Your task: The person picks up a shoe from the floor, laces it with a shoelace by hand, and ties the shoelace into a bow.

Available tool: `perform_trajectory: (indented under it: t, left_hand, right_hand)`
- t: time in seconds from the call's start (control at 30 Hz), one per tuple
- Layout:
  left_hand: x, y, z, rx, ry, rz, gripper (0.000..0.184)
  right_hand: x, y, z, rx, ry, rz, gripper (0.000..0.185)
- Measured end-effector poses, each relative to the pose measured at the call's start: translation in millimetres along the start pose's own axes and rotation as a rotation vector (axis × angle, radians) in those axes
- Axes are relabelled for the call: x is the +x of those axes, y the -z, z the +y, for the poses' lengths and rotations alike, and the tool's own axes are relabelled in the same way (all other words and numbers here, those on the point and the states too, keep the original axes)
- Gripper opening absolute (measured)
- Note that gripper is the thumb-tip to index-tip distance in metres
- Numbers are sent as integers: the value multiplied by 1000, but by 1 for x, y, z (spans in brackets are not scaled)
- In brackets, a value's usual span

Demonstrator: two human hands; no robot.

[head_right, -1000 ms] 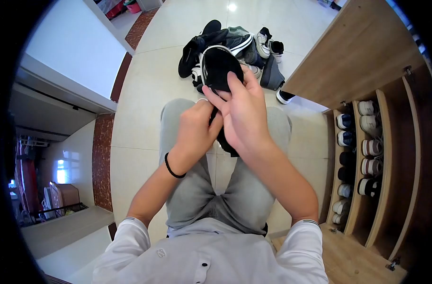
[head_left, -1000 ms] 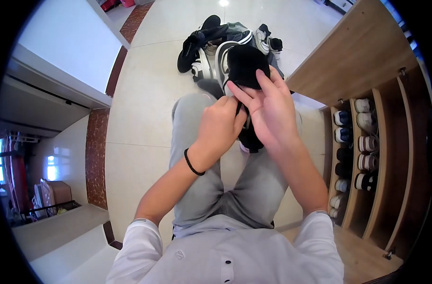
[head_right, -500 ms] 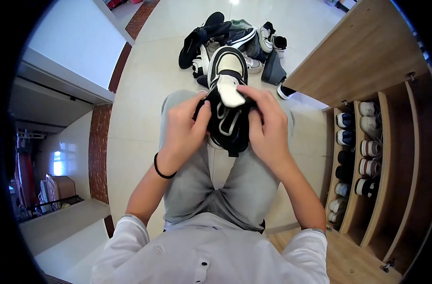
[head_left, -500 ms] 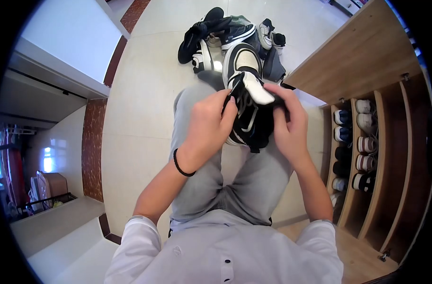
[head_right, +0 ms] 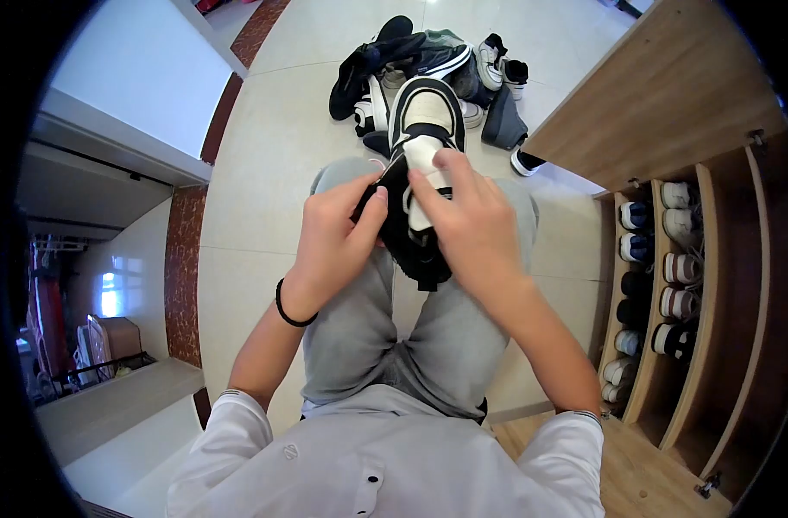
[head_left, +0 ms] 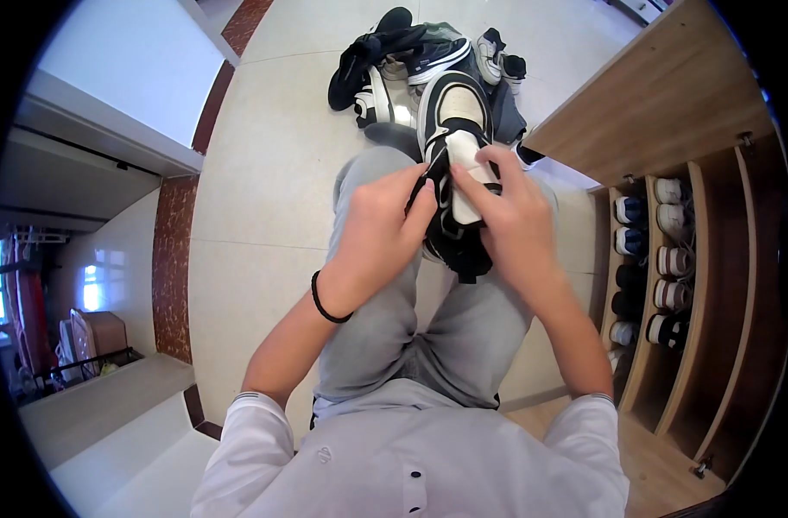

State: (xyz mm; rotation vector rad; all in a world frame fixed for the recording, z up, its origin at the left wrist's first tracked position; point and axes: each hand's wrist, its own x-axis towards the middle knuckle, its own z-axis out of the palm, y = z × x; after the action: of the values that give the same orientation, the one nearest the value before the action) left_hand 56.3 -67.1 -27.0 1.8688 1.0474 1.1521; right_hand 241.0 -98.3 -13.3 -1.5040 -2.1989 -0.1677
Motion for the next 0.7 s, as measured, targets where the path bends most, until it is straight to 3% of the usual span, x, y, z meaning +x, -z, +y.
perform_trajectory:
  t: [0.1,0.17,0.27,0.33,0.43,0.53,0.6,0.7]
  left_hand:
    - [-1,2,-3,-14,53,-3,21]
    - [-1,2,-2,-15,75,-5,22]
    - [1,2,2,-80,152,-21,25]
    - [2,2,0,135,-48,24,18]
    - [9,6,13,267,-156,56,13]
    - [8,6,22,394,-344,-41,16]
    - [2,2,26,442,-350,-67,18]
    - [-6,-8,25,558,-341,-134,22]
  right_hand:
    - [-5,4,12,63,104,44,39]
    - [-4,13,12,-4,161,-109,36]
    - [-1,16,10,-7,185,-112,38]
    - [3,17,11,45,194,-38,37]
    - [12,26,16,158,172,94,35]
    - [18,30,21,272,87,183,33]
    - [19,33,21,394,-26,191,30]
    - [17,31,19,456,-31,194,27]
